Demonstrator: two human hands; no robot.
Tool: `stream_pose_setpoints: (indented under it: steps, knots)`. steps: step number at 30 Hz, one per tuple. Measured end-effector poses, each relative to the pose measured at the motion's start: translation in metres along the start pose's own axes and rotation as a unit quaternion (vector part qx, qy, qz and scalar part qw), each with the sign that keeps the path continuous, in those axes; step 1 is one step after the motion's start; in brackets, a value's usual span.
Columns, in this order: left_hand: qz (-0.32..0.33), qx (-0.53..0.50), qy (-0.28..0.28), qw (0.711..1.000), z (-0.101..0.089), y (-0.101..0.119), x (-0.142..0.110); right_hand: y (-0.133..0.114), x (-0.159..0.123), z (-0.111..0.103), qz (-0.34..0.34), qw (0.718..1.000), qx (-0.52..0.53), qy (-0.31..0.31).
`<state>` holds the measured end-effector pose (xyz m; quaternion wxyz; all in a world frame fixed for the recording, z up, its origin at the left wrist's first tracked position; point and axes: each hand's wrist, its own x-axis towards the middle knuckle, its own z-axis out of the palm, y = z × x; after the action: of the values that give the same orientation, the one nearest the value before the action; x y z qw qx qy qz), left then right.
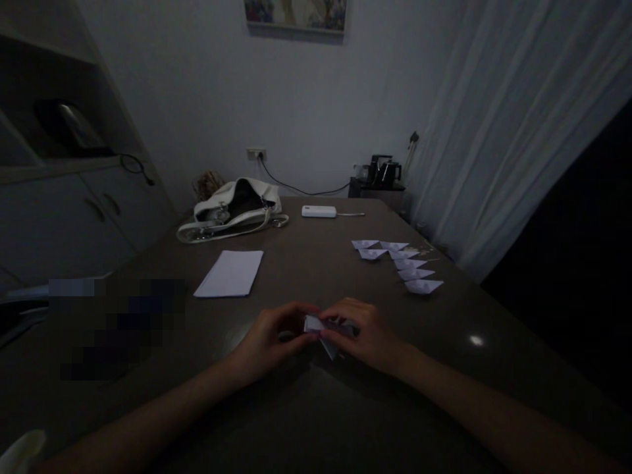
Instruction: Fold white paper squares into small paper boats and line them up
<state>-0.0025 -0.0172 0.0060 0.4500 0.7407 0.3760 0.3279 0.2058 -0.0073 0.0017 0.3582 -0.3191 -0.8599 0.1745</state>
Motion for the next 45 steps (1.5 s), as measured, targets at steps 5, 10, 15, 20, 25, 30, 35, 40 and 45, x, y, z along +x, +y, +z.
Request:
stream_pose_setpoints:
  steps: [5,10,15,20,25,30,35,40,45]
  knots:
    - [-0.037,-0.095,-0.008,0.995,-0.001,-0.002,0.001,-0.004,0.000,0.000,0.003,0.999,0.034,0.013]
    - [-0.045,-0.154,-0.015,0.987,0.000,0.001,0.001,-0.008,0.000,-0.001,0.021,0.998,0.058,0.008]
    - [-0.043,-0.193,-0.012,0.980,0.001,0.002,0.003,-0.012,0.000,0.001,0.050,0.994,0.099,-0.009]
    - [-0.054,-0.206,-0.007,0.977,0.001,0.001,0.005,-0.009,-0.001,0.004,0.080,0.987,0.140,-0.010]
    - [-0.066,-0.205,-0.008,0.976,0.000,-0.003,0.006,-0.007,0.000,0.005,0.082,0.986,0.147,-0.003]
    - [-0.066,-0.197,-0.008,0.978,0.001,-0.004,0.006,-0.009,-0.001,0.005,0.055,0.990,0.127,0.001]
    - [-0.088,-0.159,0.014,0.983,0.002,0.000,0.006,-0.006,-0.002,0.006,0.040,0.995,0.091,0.009]
    - [-0.095,-0.121,0.038,0.987,0.003,0.000,0.004,-0.007,-0.003,0.008,0.046,0.996,0.082,0.010]
    - [-0.064,-0.082,0.058,0.993,0.003,0.002,0.002,-0.014,-0.004,0.006,0.071,0.991,0.111,-0.017]
